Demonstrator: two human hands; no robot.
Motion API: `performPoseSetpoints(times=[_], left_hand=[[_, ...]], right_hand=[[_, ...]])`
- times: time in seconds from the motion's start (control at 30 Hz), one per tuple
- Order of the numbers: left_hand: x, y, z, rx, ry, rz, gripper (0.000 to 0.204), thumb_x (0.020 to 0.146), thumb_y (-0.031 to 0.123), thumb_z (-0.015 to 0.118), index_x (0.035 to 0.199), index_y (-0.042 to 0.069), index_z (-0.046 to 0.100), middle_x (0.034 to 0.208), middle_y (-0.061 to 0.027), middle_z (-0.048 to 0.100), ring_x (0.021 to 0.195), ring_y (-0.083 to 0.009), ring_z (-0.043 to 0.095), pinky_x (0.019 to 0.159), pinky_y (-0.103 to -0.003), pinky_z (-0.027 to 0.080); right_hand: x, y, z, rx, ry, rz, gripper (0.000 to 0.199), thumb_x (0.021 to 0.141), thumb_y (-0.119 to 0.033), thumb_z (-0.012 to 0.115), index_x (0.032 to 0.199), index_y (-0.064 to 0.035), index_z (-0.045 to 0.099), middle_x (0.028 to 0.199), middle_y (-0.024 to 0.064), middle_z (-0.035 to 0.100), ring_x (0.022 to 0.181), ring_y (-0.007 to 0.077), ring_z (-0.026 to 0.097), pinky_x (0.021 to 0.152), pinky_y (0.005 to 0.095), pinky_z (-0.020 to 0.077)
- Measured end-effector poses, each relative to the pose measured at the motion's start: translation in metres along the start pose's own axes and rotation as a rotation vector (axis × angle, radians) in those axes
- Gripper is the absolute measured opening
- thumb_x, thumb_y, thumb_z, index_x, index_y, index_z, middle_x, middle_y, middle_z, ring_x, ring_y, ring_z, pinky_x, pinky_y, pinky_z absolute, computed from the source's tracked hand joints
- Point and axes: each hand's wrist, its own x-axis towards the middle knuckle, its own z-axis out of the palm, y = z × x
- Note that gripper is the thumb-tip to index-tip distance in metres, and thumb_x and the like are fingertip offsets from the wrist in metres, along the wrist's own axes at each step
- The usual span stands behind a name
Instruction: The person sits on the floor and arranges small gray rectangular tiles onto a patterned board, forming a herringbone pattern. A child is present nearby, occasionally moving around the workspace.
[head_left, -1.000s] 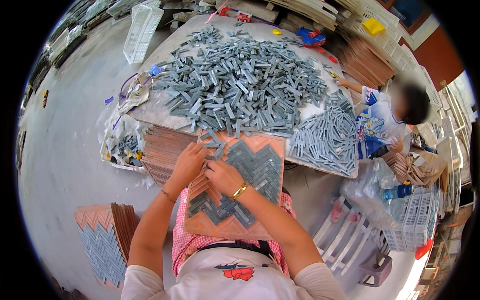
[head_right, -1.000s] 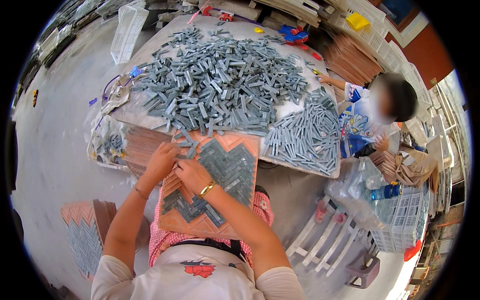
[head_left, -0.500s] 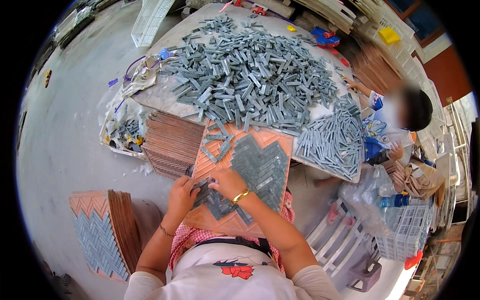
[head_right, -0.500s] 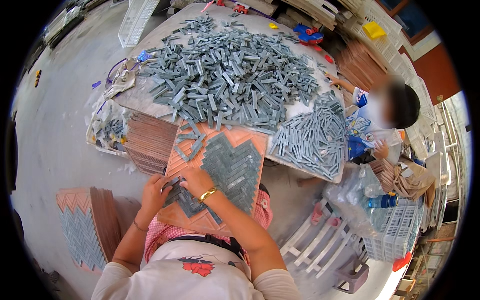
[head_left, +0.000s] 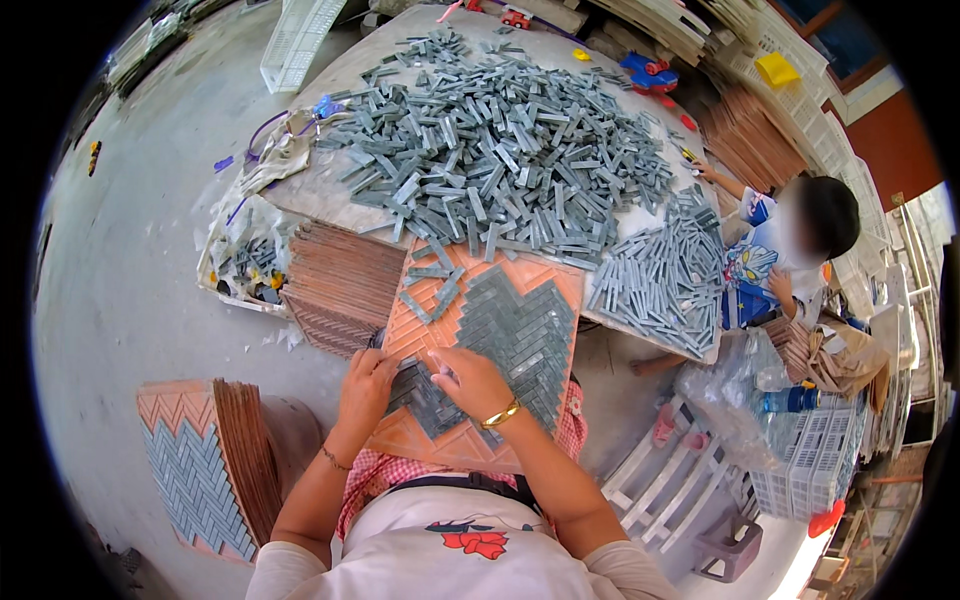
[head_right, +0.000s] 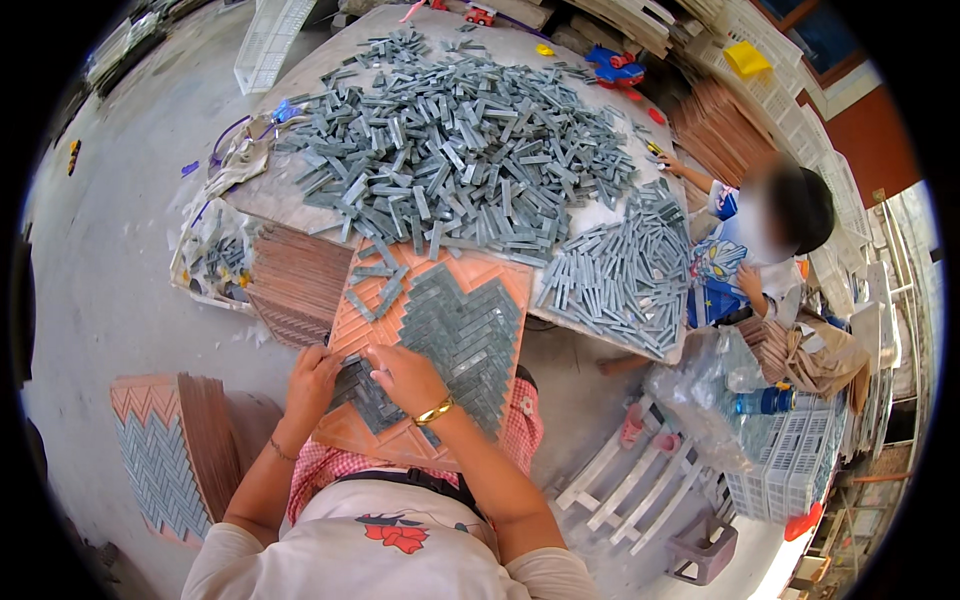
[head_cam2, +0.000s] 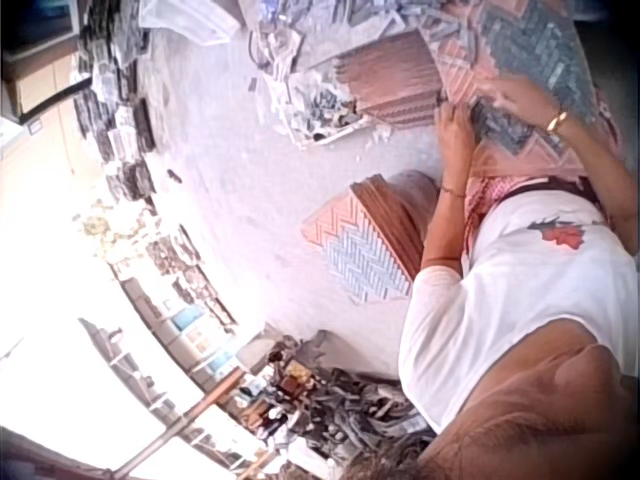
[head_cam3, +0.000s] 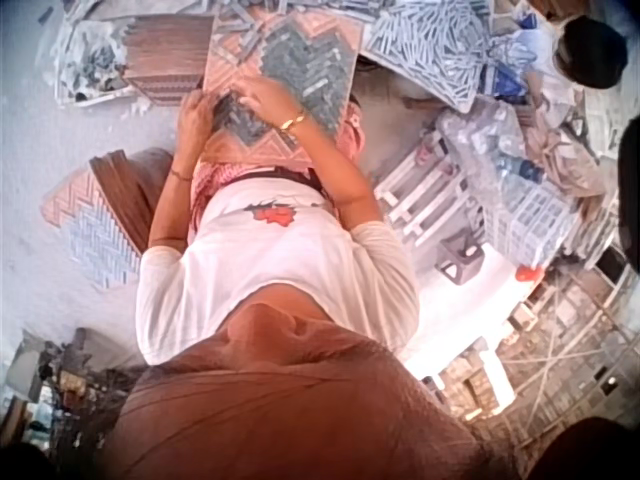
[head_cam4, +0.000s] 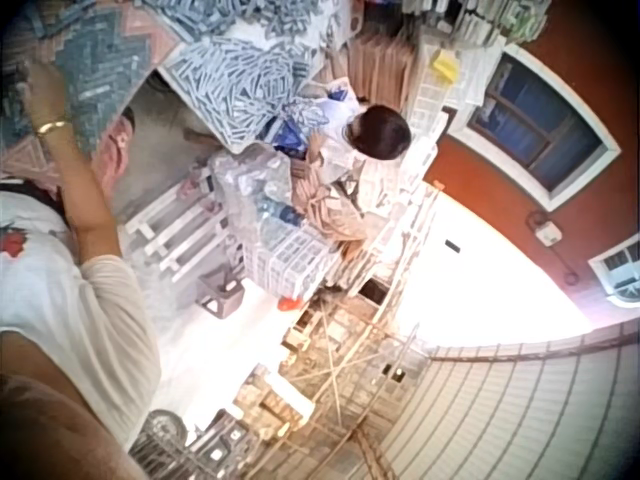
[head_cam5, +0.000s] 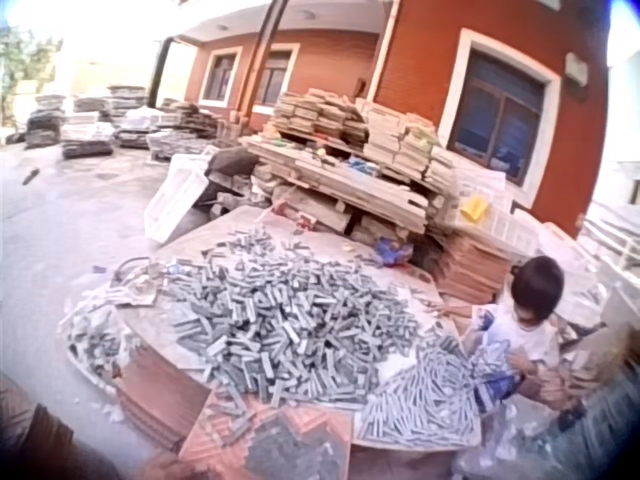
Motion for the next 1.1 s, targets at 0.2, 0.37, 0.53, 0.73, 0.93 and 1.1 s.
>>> performPoseSetpoints(times=[0.2,0.37,0.53,0.73,0.93,1.1], left_hand=[[0.0,-0.003,0.005,0.0,0.004,0.009,0.023,0.069,0.0,0.066,0.091,0.003,0.062,0.086,-0.0093,0.054,0.082,-0.0275,0.054,0.071,-0.036,0.047],[0.009,0.006,0.002,-0.024,0.013,0.005,0.02,0.069,0.0,0.066,0.089,0.004,0.063,0.083,-0.0087,0.054,0.079,-0.0266,0.054,0.07,-0.036,0.047],[0.007,0.006,0.007,-0.024,0.047,-0.033,0.017,0.071,-0.001,0.064,0.087,0.004,0.065,0.079,-0.0084,0.055,0.078,-0.0263,0.055,0.068,-0.036,0.047],[0.012,-0.004,0.014,-0.108,-0.009,-0.015,0.016,0.075,-0.002,0.059,0.09,0.002,0.064,0.08,-0.0106,0.056,0.078,-0.0277,0.055,0.07,-0.036,0.047],[0.014,-0.014,-0.005,-0.243,0.118,-0.23,0.013,0.079,-0.001,0.058,0.091,-0.001,0.064,0.083,-0.0125,0.059,0.072,-0.0273,0.059,0.06,-0.032,0.048],[0.008,-0.011,-0.009,-0.278,0.098,-0.303,0.012,0.08,-0.001,0.058,0.09,-0.002,0.064,0.083,-0.0127,0.059,0.07,-0.0268,0.059,0.057,-0.032,0.048]], right_hand=[[-0.019,0.004,0.0,0.022,0.022,0.028,0.02,0.077,-0.012,0.067,0.095,-0.0033,0.064,0.082,0.0113,0.064,0.063,0.025,0.058,0.06,0.0332,0.0465],[-0.021,0.004,0.0,0.074,0.079,-0.001,0.019,0.078,-0.012,0.067,0.095,-0.0033,0.064,0.082,0.0117,0.064,0.063,0.0242,0.058,0.058,0.0321,0.0466],[-0.025,0.002,-0.005,0.066,0.045,0.1,0.018,0.08,-0.014,0.064,0.095,-0.0047,0.063,0.089,0.0114,0.065,0.077,0.0292,0.063,0.067,0.0365,0.0502],[-0.019,0.005,0.009,-0.066,0.112,-0.005,0.014,0.077,-0.013,0.065,0.09,-0.0074,0.062,0.084,0.0088,0.063,0.074,0.0284,0.061,0.062,0.037,0.0492],[-0.002,-0.004,0.026,-0.219,-0.02,0.028,0.013,0.074,-0.011,0.063,0.085,-0.0084,0.056,0.079,0.0086,0.057,0.075,0.0294,0.059,0.061,0.0392,0.0489],[-0.005,-0.01,0.033,-0.26,0.062,0.11,0.016,0.073,-0.012,0.065,0.085,-0.0082,0.055,0.081,0.0085,0.056,0.076,0.0287,0.06,0.061,0.04,0.0493]])
